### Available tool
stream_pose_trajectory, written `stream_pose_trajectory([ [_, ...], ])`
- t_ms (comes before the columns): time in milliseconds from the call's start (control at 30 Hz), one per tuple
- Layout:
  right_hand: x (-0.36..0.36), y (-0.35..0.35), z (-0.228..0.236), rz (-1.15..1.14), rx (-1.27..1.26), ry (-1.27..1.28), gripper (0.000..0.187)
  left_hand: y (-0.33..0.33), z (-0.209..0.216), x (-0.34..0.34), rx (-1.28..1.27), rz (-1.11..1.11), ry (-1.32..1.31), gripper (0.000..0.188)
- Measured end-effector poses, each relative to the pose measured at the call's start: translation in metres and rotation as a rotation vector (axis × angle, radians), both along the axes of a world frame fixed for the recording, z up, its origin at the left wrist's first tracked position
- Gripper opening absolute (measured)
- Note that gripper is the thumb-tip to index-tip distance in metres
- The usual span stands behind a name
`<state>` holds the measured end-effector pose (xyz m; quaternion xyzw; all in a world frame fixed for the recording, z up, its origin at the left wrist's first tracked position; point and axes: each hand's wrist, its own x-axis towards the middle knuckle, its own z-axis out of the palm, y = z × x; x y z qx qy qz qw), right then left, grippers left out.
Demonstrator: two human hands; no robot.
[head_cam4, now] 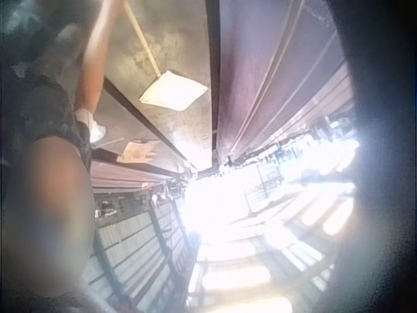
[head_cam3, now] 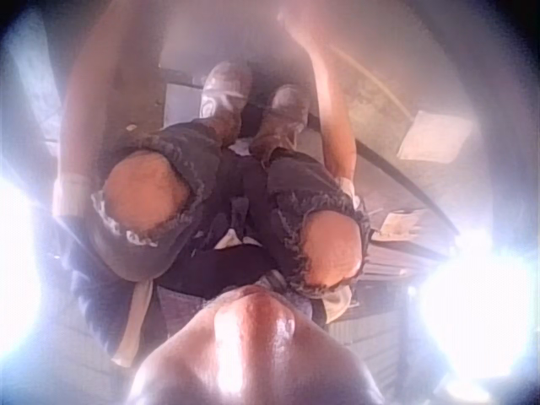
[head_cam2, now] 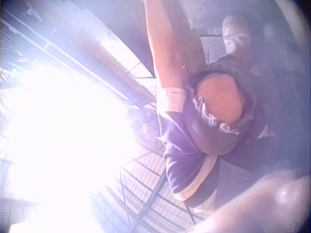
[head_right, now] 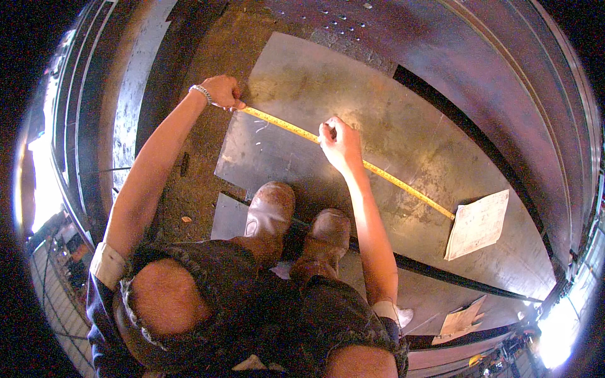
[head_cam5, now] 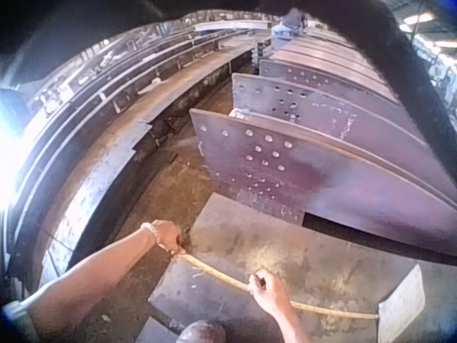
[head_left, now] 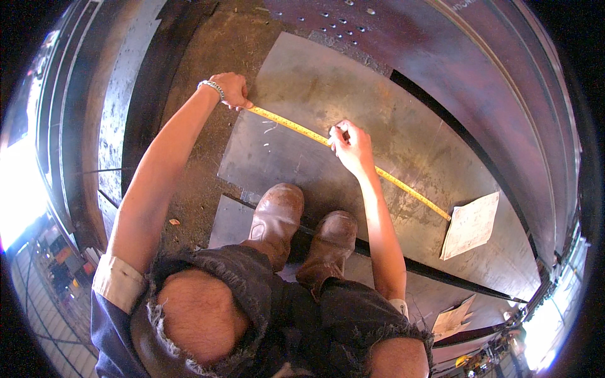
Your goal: The person measures a large metal sheet using a tape measure and marks it with a white marker. They then use a metal square to draw straight lines on the sheet, creating a rectangular outline.
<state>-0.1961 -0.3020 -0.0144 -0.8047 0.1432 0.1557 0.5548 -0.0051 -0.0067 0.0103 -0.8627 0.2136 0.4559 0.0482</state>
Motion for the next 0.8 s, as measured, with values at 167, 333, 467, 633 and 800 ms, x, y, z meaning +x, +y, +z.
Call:
stream_pose_trajectory([
  [167, 0.000, 0.001, -0.002, -0.031, 0.023, -0.023, 0.018, -0.003, -0.001, -0.001, 0.010, -0.016, -0.005, 0.042],
  [333, 0.004, 0.007, 0.004, -0.026, 0.016, -0.010, 0.018, -0.001, 0.001, 0.000, 0.002, -0.012, 0.021, 0.041],
  [467, 0.003, 0.009, 0.001, -0.014, 0.014, -0.030, 0.018, -0.002, 0.003, -0.001, 0.010, -0.022, 0.003, 0.040],
  [633, 0.001, 0.011, -0.003, -0.029, 0.008, -0.054, 0.018, -0.005, 0.006, -0.002, 0.017, -0.006, 0.022, 0.039],
  [800, 0.005, 0.014, -0.001, -0.042, -0.014, -0.065, 0.018, -0.007, 0.008, -0.002, 0.036, 0.020, 0.029, 0.031],
])
